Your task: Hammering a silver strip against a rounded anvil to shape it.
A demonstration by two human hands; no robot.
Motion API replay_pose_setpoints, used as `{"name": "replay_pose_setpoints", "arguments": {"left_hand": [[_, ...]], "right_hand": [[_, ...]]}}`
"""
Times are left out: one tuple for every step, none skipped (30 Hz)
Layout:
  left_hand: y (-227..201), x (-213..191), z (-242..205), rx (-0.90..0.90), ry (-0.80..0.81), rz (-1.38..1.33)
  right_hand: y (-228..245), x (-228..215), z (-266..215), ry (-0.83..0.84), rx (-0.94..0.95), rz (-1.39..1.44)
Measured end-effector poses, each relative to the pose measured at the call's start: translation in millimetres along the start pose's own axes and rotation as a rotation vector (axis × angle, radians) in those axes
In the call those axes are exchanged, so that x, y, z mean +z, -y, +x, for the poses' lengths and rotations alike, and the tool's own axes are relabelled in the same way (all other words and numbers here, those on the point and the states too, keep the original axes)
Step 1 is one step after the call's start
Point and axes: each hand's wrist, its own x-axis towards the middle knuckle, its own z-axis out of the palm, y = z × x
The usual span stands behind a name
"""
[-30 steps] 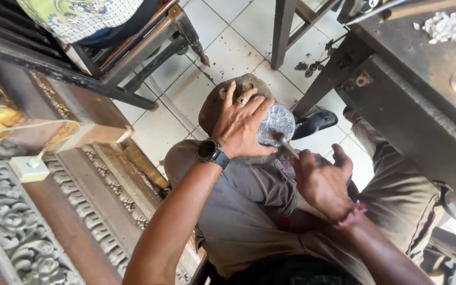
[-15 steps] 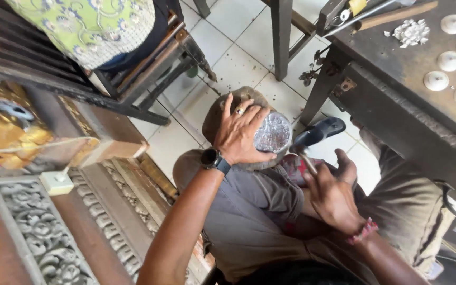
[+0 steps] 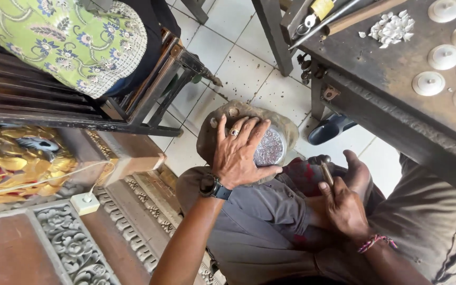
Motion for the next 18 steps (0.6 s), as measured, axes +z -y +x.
{"name": "replay_pose_setpoints", "arguments": {"left_hand": [[0.7, 0.9, -0.1, 0.005, 0.0, -0.005], [2.0, 2.4, 0.2, 0.009, -0.003, -0.009], [3.3, 1.7, 3.4, 0.009, 0.005, -0.01], [3.7, 1.1, 5.4, 0.024, 0.022, 0.001], [4.3, 0.1, 6.8, 0.039, 0.039, 0.012], [3.7, -1.4, 8.0, 0.034, 0.044, 0.01], [3.1, -3.4, 8.8, 0.044, 0.035, 0.008], [3.0, -4.7, 11.8, 0.058, 0.021, 0.004], [5.9, -5.4, 13.4, 0.058, 0.02, 0.001], [6.6, -5.3, 12.9, 0.075, 0.035, 0.01], [7.8, -5.5, 11.7, 0.092, 0.05, 0.02], [10.3, -2.7, 9.9, 0.084, 0.044, 0.008], [13.3, -0.6, 7.6, 0.114, 0.047, -0.008], [16.8, 1.6, 5.9, 0.141, 0.043, -0.022], [18.5, 1.0, 5.8, 0.13, 0.031, -0.031], [20.8, 0.5, 6.2, 0.142, 0.047, -0.043], [23.6, -0.1, 6.4, 0.154, 0.062, -0.055], [24.6, 1.5, 6.1, 0.142, 0.048, -0.064]], "right_hand": [[-0.8, 0.3, 0.5, -0.036, -0.069, 0.036], [-1.7, 0.5, 2.4, -0.073, -0.139, 0.071], [-2.8, 0.9, 3.3, -0.069, -0.133, 0.075], [-4.1, 0.9, 2.8, -0.066, -0.135, 0.044], [-5.0, 1.2, 1.9, -0.063, -0.136, 0.012], [-3.6, 0.1, 1.3, -0.056, -0.133, 0.012], [-1.7, -0.8, 0.4, -0.026, -0.053, -0.005], [0.2, -2.8, 0.8, -0.004, 0.026, -0.023], [-0.9, -1.2, 2.5, -0.005, 0.027, -0.025], [-3.1, -1.1, 1.2, -0.012, 0.01, -0.027], [-4.9, -0.2, -0.5, -0.02, -0.008, -0.029], [-4.1, -0.4, -2.8, -0.018, -0.006, -0.044], [-2.4, 0.0, -5.5, -0.034, 0.04, -0.127], [-0.3, -0.6, -6.2, -0.052, 0.08, -0.214], [-3.2, -0.2, -9.6, -0.052, 0.076, -0.232], [-5.9, -0.2, -11.8, -0.161, -0.075, -0.215], [-8.6, 0.2, -13.8, -0.267, -0.229, -0.196], [19.6, -9.6, -12.5, -0.264, -0.236, -0.216]]}}
